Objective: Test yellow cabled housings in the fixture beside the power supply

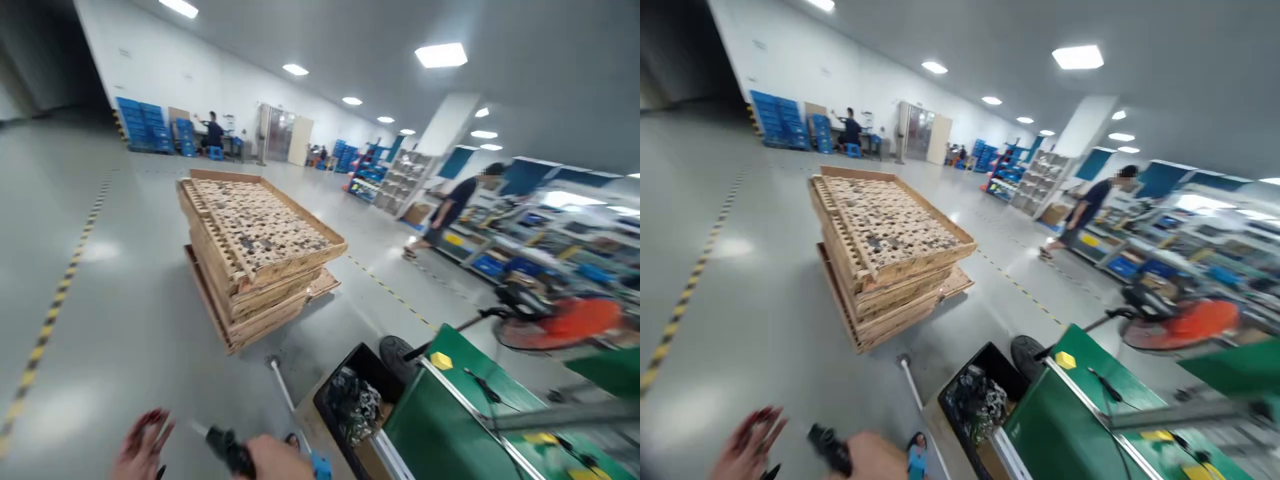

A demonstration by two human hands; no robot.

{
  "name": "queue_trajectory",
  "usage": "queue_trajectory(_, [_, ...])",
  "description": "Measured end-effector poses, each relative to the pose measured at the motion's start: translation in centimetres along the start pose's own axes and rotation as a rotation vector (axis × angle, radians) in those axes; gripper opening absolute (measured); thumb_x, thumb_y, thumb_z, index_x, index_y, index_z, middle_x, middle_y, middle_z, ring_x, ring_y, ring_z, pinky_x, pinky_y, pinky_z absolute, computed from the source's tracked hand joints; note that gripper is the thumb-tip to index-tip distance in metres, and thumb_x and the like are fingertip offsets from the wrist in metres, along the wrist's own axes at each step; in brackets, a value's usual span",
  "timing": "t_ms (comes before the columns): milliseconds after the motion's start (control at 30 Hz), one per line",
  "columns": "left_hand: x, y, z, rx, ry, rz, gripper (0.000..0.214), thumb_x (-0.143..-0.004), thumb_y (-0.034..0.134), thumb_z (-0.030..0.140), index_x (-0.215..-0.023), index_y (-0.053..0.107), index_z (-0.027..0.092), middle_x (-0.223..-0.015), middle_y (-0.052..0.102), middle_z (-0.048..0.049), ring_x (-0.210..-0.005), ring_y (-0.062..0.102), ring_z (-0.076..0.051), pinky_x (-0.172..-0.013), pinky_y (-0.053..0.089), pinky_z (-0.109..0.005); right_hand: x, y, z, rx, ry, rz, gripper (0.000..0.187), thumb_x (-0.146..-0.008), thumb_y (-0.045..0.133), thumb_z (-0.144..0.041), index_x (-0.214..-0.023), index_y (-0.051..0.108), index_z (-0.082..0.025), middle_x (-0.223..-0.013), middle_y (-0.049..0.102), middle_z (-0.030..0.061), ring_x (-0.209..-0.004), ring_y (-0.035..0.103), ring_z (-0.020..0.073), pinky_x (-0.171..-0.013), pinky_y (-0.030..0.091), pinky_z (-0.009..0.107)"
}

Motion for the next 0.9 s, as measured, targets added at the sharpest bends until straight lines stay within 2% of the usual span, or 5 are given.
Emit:
queue_trajectory(67, [0.7, 0.2, 0.6, -0.101, 0.024, 0.051, 0.04, -0.052, 0.087, 0.041, -0.086, 0.072, 0.026, -0.088, 0.076, -0.0036, -0.093, 0.073, -0.031, -0.09, 0.059, -0.051, 1.2, 0.2, -0.7, -0.071, -0.048, -0.046, 0.024, -0.082, 0.065, -0.044, -0.077, 0.062, -0.021, -0.064, 0.06, -0.0008, -0.061, 0.06, 0.0154, -0.056, 0.043, 0.023])
queue_trajectory(167, [0.7, 0.2, 0.6, -0.254, 0.075, 0.047, 0.046, -0.051, 0.089, 0.036, -0.091, 0.074, 0.022, -0.088, 0.077, -0.0051, -0.087, 0.071, -0.026, -0.093, 0.056, -0.046, 1.9, -0.3, -1.1, -0.183, -0.102, -0.045, 0.029, -0.09, 0.053, -0.048, -0.088, 0.058, -0.019, -0.072, 0.062, 0.0008, -0.058, 0.057, 0.0143, -0.056, 0.043, 0.023])
queue_trajectory(400, [0.8, -0.5, -0.8, -0.266, 0.191, 0.071, 0.041, -0.059, 0.087, 0.024, -0.097, 0.073, 0.021, -0.09, 0.075, -0.0048, -0.087, 0.071, -0.023, -0.094, 0.054, -0.043, 2.2, -0.3, -1.0, -0.12, -0.133, -0.101, 0.043, -0.093, 0.042, -0.059, -0.093, 0.057, -0.019, -0.084, 0.064, 0.0062, -0.064, 0.059, 0.018, -0.063, 0.047, 0.028])
queue_trajectory(600, [1.1, -0.5, -1.1, -0.244, 0.279, 0.097, 0.034, -0.063, 0.086, 0.018, -0.095, 0.075, 0.023, -0.101, 0.07, -0.006, -0.101, 0.066, -0.025, -0.103, 0.05, -0.042, 2.6, 0.3, -1.2, -0.102, -0.136, -0.167, 0.044, -0.092, 0.047, -0.063, -0.089, 0.056, -0.02, -0.075, 0.062, 0.0022, -0.062, 0.059, 0.0169, -0.064, 0.045, 0.027])
queue_trajectory(900, [2.1, -1.3, -0.9, -0.225, 0.285, 0.071, 0.028, -0.066, 0.085, 0.014, -0.089, 0.076, 0.025, -0.108, 0.068, -0.0094, -0.122, 0.058, -0.031, -0.111, 0.046, -0.045, 2.1, 1.1, -1.8, -0.125, -0.135, -0.25, 0.04, -0.096, 0.048, -0.058, -0.091, 0.058, -0.02, -0.071, 0.063, 0.0002, -0.059, 0.059, 0.015, -0.062, 0.043, 0.025])
Point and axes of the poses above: each hand's wrist, its own x-axis away from the middle knuckle, its own y-axis out of the palm, z = x × y, the point moved 2 cm from there along -x, towards the middle knuckle
